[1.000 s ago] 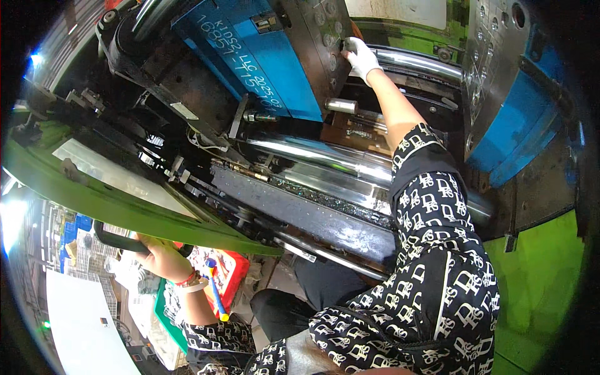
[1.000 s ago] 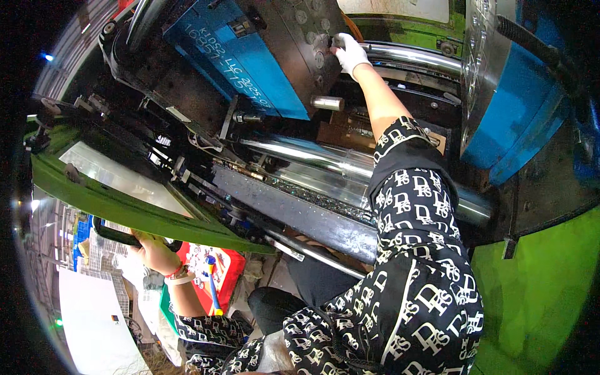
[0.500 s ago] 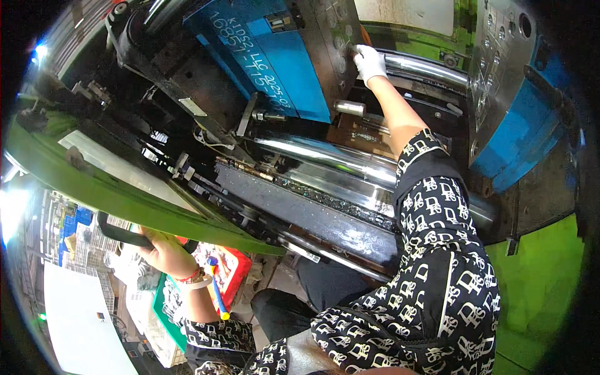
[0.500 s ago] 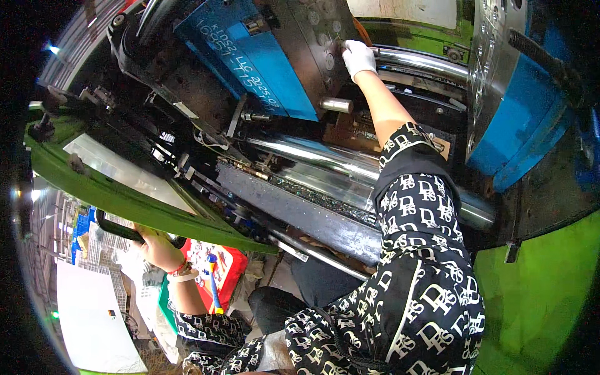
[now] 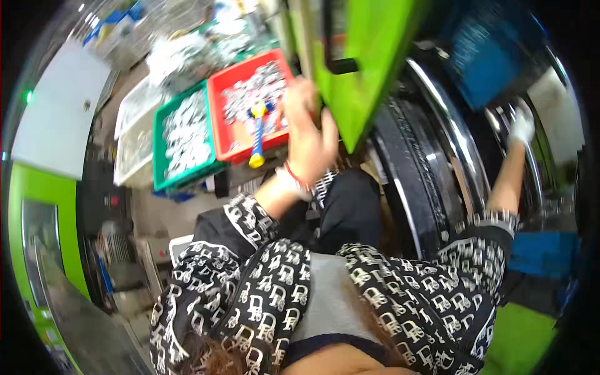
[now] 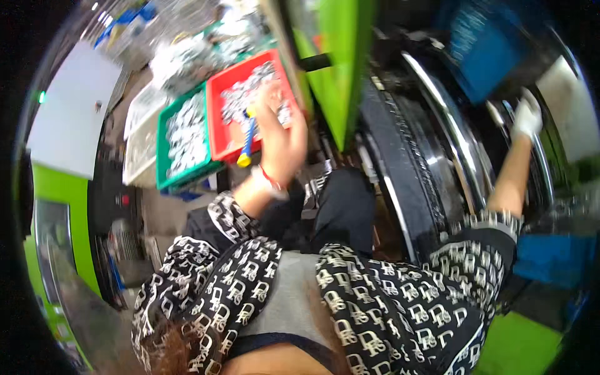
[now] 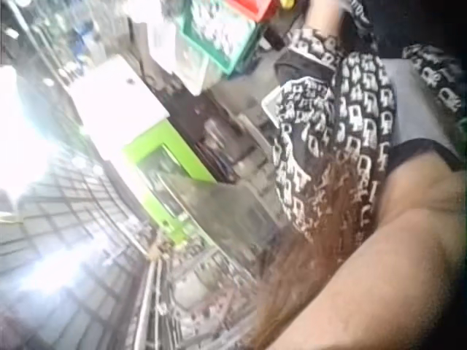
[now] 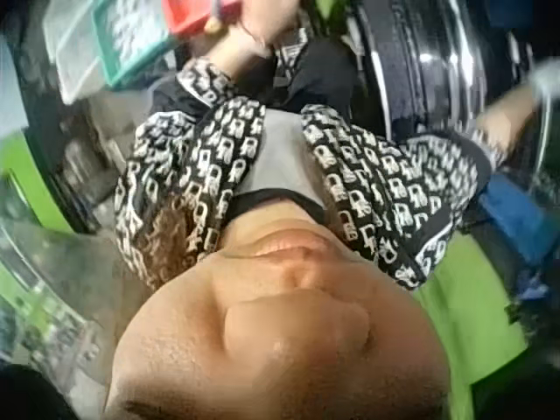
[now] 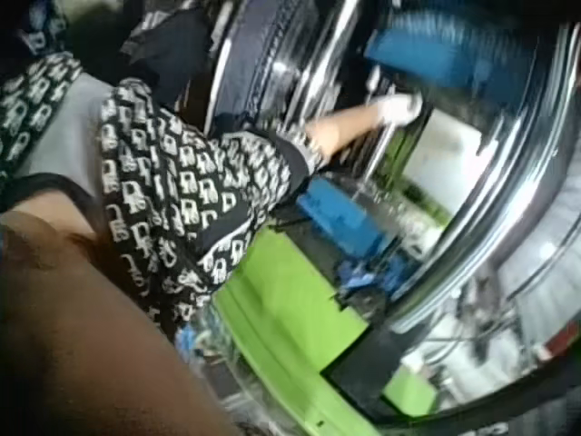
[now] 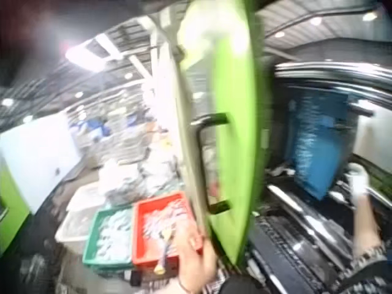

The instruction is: Picking up and inspecting small plastic parts at an injection molding workstation.

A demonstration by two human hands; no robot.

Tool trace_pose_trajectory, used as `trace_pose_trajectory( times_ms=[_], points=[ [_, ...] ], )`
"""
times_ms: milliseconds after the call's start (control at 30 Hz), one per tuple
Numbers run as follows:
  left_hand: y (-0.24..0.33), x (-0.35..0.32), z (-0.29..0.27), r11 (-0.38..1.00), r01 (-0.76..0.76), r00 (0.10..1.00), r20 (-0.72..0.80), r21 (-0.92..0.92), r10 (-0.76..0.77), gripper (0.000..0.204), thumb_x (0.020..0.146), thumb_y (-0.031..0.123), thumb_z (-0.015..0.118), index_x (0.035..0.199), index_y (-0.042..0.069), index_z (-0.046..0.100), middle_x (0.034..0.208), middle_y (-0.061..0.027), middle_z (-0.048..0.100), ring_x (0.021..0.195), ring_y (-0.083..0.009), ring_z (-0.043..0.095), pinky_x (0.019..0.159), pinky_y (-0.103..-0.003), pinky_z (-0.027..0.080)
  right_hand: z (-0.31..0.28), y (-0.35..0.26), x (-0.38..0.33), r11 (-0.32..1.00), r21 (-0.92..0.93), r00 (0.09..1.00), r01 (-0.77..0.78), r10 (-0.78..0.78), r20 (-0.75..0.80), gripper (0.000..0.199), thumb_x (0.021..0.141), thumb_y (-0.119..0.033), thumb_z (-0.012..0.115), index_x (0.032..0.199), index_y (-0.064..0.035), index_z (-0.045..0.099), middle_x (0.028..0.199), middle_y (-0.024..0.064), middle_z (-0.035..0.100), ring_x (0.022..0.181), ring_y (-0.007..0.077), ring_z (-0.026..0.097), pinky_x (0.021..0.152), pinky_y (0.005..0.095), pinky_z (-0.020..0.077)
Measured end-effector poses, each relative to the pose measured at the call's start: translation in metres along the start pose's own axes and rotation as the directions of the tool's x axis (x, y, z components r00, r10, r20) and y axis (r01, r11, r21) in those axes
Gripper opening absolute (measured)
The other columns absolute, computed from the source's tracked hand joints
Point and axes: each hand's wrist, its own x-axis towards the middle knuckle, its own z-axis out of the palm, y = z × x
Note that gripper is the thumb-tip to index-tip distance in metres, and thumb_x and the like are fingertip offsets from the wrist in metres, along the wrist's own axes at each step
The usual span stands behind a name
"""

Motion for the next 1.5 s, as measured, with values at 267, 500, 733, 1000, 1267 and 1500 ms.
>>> trace_pose_trajectory(
  times_ms=[267, 500, 733, 1000, 1267, 1500],
  points=[
    [-0.082, -0.119, -0.137, 0.085, 0.995, 0.096, 0.524, -0.045, -0.846, 0.041, 0.093, 0.042, 0.037, 0.093, 0.004, 0.051, 0.062, -0.0047, 0.051, 0.053, -0.0152, 0.054, 0.055, -0.027, 0.048, 0.026, -0.095, -0.082, 0.991, 0.133, 0.991, 0.034, -0.05, 0.122, 0.032, 0.092, -0.014, 0.044, 0.115, 0.0068, 0.049, 0.118, 0.016, 0.051, 0.11, 0.024, 0.05, 0.095, 0.035, 0.0403],
    [-0.136, -0.054, -0.1, -0.479, 0.734, 0.1, 0.774, -0.482, -0.626, 0.04, 0.088, 0.045, 0.048, 0.099, 0.007, 0.051, 0.085, -0.0083, 0.061, 0.065, -0.0159, 0.059, 0.06, -0.027, 0.051, 0.12, -0.208, -0.187, 0.947, 0.2, 0.707, 0.25, -0.32, 0.631, 0.017, 0.088, -0.012, 0.053, 0.099, -0.0026, 0.061, 0.098, 0.0072, 0.06, 0.091, 0.0153, 0.055, 0.084, 0.0276, 0.0427],
    [-0.072, -0.043, -0.057, -0.169, 0.839, 0.221, 0.608, -0.518, -0.763, 0.009, 0.083, 0.014, 0.053, 0.083, 0.008, 0.045, 0.059, 0.0008, 0.046, 0.042, -0.0082, 0.038, 0.037, -0.02, 0.031, 0.161, -0.235, -0.272, 0.895, 0.44, 0.611, 0.079, -0.392, 0.688, 0.012, 0.084, -0.009, 0.059, 0.091, 0.0003, 0.061, 0.089, 0.0079, 0.059, 0.084, 0.0163, 0.056, 0.077, 0.0265, 0.0443],
    [0.017, -0.072, -0.028, 0.775, 0.578, 0.727, 0.592, -0.255, -0.347, 0.033, 0.075, 0.011, 0.066, 0.099, 0.007, 0.043, 0.078, -0.005, 0.054, 0.07, -0.0126, 0.057, 0.061, -0.025, 0.047, 0.177, -0.209, -0.337, 0.797, 0.375, 0.391, -0.473, -0.191, 0.9, 0.039, 0.08, -0.015, 0.06, 0.116, -0.0025, 0.049, 0.106, 0.0106, 0.056, 0.096, 0.0188, 0.055, 0.084, 0.0311, 0.044],
    [0.026, -0.048, -0.018, 0.788, 0.599, 0.465, 0.863, -0.144, -0.196, 0.071, 0.073, 0.004, 0.07, 0.131, 0.002, 0.029, 0.117, -0.012, 0.049, 0.101, -0.0196, 0.052, 0.087, -0.031, 0.043, 0.105, -0.165, -0.294, 0.597, 0.746, 0.942, -0.295, 0.052, 0.331, 0.016, 0.09, -0.017, 0.052, 0.093, -0.0012, 0.049, 0.073, 0.0089, 0.056, 0.062, 0.0157, 0.056, 0.06, 0.0291, 0.0487],
    [0.002, 0.104, 0.031, 0.954, 0.167, 0.952, 0.294, -0.248, -0.09, 0.051, 0.083, 0.007, 0.06, 0.127, 0.003, 0.034, 0.118, -0.0107, 0.044, 0.114, -0.0198, 0.043, 0.094, -0.035, 0.038, 0.068, -0.123, -0.112, 0.684, 0.685, 0.905, -0.252, 0.418, -0.084, 0.02, 0.087, -0.022, 0.056, 0.091, -0.0057, 0.045, 0.055, 0.0016, 0.042, 0.042, 0.0134, 0.044, 0.036, 0.0299, 0.0403]
  ],
)
